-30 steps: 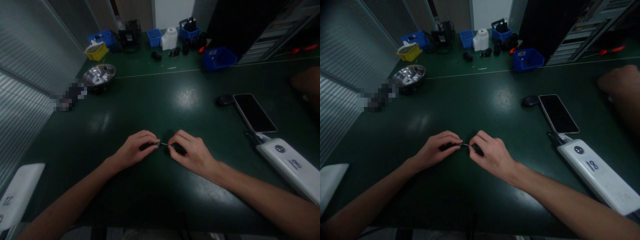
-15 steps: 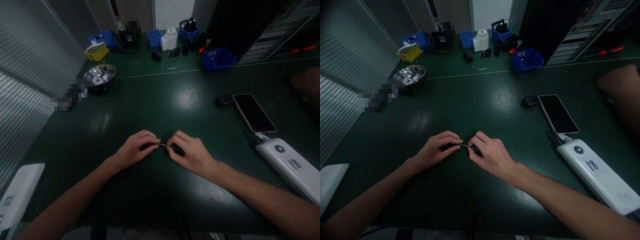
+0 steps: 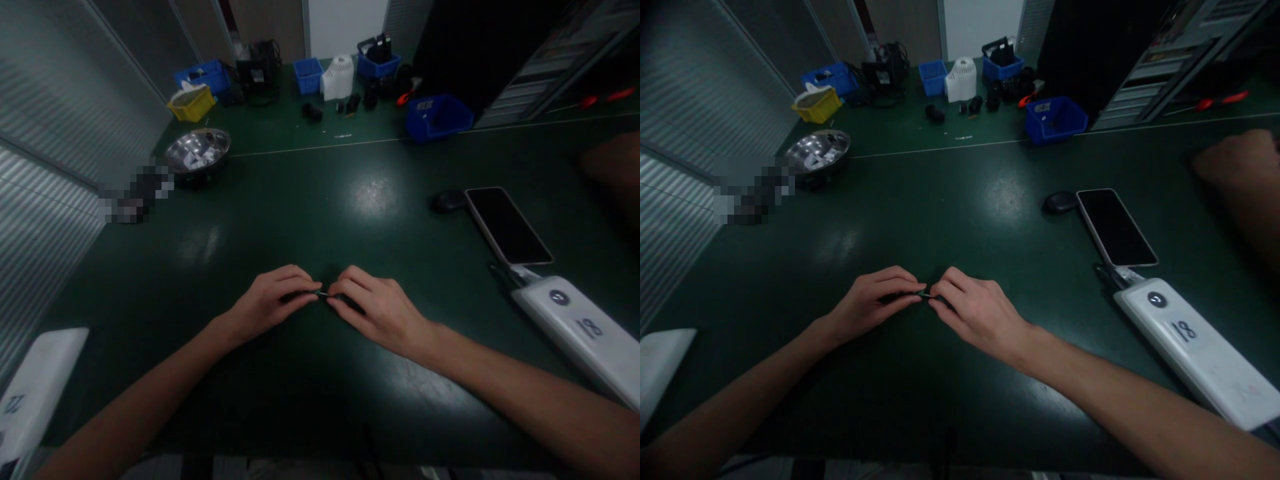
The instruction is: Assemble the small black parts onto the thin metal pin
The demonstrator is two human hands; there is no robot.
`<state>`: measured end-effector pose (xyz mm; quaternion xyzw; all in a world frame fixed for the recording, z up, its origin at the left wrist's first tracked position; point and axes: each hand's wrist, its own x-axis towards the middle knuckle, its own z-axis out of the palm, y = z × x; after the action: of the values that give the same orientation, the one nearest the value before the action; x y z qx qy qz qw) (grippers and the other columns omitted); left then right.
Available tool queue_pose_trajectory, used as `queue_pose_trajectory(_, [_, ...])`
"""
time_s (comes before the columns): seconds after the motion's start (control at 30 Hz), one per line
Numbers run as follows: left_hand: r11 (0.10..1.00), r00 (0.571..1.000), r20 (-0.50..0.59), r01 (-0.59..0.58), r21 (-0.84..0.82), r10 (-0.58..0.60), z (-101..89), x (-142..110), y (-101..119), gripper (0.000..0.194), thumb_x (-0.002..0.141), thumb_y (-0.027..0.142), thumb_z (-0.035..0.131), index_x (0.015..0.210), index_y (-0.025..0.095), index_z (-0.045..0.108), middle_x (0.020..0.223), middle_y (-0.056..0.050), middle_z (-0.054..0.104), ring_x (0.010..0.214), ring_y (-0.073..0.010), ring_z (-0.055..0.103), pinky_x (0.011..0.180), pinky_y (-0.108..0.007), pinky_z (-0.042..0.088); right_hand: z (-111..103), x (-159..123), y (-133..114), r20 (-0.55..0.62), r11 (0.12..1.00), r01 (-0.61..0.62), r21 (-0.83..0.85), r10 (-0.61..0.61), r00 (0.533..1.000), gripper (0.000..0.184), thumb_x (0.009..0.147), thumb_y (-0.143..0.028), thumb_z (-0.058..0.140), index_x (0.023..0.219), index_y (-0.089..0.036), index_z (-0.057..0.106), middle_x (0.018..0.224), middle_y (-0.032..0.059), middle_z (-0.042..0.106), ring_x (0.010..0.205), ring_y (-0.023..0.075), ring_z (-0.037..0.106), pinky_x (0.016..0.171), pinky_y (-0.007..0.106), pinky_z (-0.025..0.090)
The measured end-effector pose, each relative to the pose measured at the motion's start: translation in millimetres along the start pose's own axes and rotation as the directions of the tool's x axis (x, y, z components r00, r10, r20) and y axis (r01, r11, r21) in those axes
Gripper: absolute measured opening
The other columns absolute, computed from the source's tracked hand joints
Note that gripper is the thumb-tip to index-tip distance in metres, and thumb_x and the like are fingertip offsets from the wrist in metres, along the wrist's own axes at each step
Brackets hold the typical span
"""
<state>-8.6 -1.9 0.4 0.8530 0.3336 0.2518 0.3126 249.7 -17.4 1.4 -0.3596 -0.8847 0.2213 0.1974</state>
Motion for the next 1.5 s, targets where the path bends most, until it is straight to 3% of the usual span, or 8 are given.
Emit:
queue_pose_trajectory(0.2, [0.997, 1.0, -0.008, -0.024, -0.071, 0.024, -0.2, 0.3, 1.5, 0.024, 0.096, 0.018, 0.064, 0.119, 0.017, 0.071, 0.111, -0.009, 0.07, 0.098, -0.0153, 0.068, 0.086, -0.026, 0.057, 0.2, -0.2, -1.2, -0.005, 0.999, 0.016, 0.043, -0.016, 1.0, 0.024, 0.109, -0.035, 0.042, 0.116, -0.02, 0.059, 0.107, 0.0045, 0.06, 0.087, 0.0138, 0.061, 0.068, 0.028, 0.048])
queue_pose_trajectory(0.4, [0.996, 0.996, -0.036, -0.078, -0.041, 0.077, 3.3, 3.5, 4.7, 0.023, 0.095, 0.015, 0.066, 0.117, 0.016, 0.071, 0.107, -0.008, 0.07, 0.096, -0.0144, 0.068, 0.084, -0.024, 0.056, 2.6, -1.2, -1.4, -0.014, 0.999, 0.023, 0.035, -0.022, 1.0, 0.024, 0.109, -0.036, 0.042, 0.115, -0.02, 0.06, 0.107, 0.0045, 0.061, 0.089, 0.0147, 0.062, 0.066, 0.027, 0.047])
queue_pose_trajectory(0.63, [0.999, 1.0, -0.007, -0.013, 0.033, 0.014, 2.8, -0.2, 4.0, 0.038, 0.098, 0.018, 0.062, 0.136, 0.022, 0.062, 0.11, -0.007, 0.067, 0.097, -0.0156, 0.063, 0.085, -0.029, 0.053, 1.5, -0.5, -0.2, -0.109, 0.997, -0.046, 0.065, 0.053, 0.993, 0.021, 0.107, -0.034, 0.046, 0.114, -0.021, 0.061, 0.108, 0.0042, 0.062, 0.086, 0.0133, 0.063, 0.071, 0.027, 0.05])
queue_pose_trajectory(0.87, [0.971, 0.994, 0.107, -0.001, 0.241, -0.025, 3.5, 3.3, 7.7, 0.048, 0.101, 0.017, 0.049, 0.149, 0.021, 0.049, 0.111, -0.01, 0.062, 0.098, -0.0211, 0.055, 0.084, -0.038, 0.049, 0.9, -0.2, -0.1, -0.134, 0.987, -0.155, -0.036, 0.148, 0.98, 0.019, 0.105, -0.033, 0.049, 0.11, -0.021, 0.064, 0.106, 0.0031, 0.063, 0.08, 0.0128, 0.061, 0.064, 0.026, 0.046])
queue_pose_trajectory(1.03, [0.955, 0.99, 0.132, -0.001, 0.297, -0.04, 4.0, 2.9, 7.3, 0.047, 0.101, 0.016, 0.046, 0.147, 0.021, 0.051, 0.11, -0.011, 0.06, 0.097, -0.0222, 0.053, 0.083, -0.04, 0.048, 4.1, -1.9, 0.1, -0.174, 0.969, -0.214, -0.126, 0.191, 0.966, 0.017, 0.102, -0.032, 0.053, 0.103, -0.022, 0.066, 0.101, 0.0015, 0.064, 0.074, 0.0123, 0.06, 0.058, 0.026, 0.039])
queue_pose_trajectory(1.23, [0.977, 0.996, 0.084, 0.022, 0.214, -0.041, 0.4, 1.5, 7.6, 0.041, 0.099, 0.019, 0.052, 0.14, 0.02, 0.055, 0.117, -0.01, 0.062, 0.105, -0.022, 0.056, 0.091, -0.04, 0.05, 3.4, -2.1, 0.1, -0.192, 0.954, -0.269, -0.131, 0.242, 0.951, 0.014, 0.1, -0.031, 0.054, 0.101, -0.022, 0.065, 0.099, 0.0007, 0.064, 0.072, 0.0117, 0.059, 0.056, 0.026, 0.035])
queue_pose_trajectory(1.37, [0.979, 0.996, 0.09, -0.041, 0.199, 0.024, -1.8, 1.2, 6.9, 0.031, 0.098, 0.017, 0.055, 0.128, 0.022, 0.063, 0.123, -0.01, 0.063, 0.114, -0.0221, 0.058, 0.097, -0.04, 0.051, 2.9, -2.0, 0.8, -0.192, 0.956, -0.275, -0.105, 0.252, 0.948, 0.013, 0.1, -0.032, 0.056, 0.101, -0.023, 0.065, 0.1, 0.0001, 0.065, 0.074, 0.0122, 0.06, 0.058, 0.026, 0.036])
queue_pose_trajectory(1.5, [0.954, 0.987, 0.128, -0.133, 0.269, 0.101, 3.2, -0.7, 5.6, 0.035, 0.1, 0.017, 0.055, 0.133, 0.023, 0.061, 0.137, -0.009, 0.061, 0.127, -0.0225, 0.055, 0.108, -0.043, 0.047, 3.5, -1.5, 1.2, -0.195, 0.959, -0.276, -0.068, 0.259, 0.946, 0.012, 0.099, -0.031, 0.057, 0.1, -0.023, 0.065, 0.099, -0.0005, 0.065, 0.075, 0.0119, 0.061, 0.059, 0.026, 0.039])
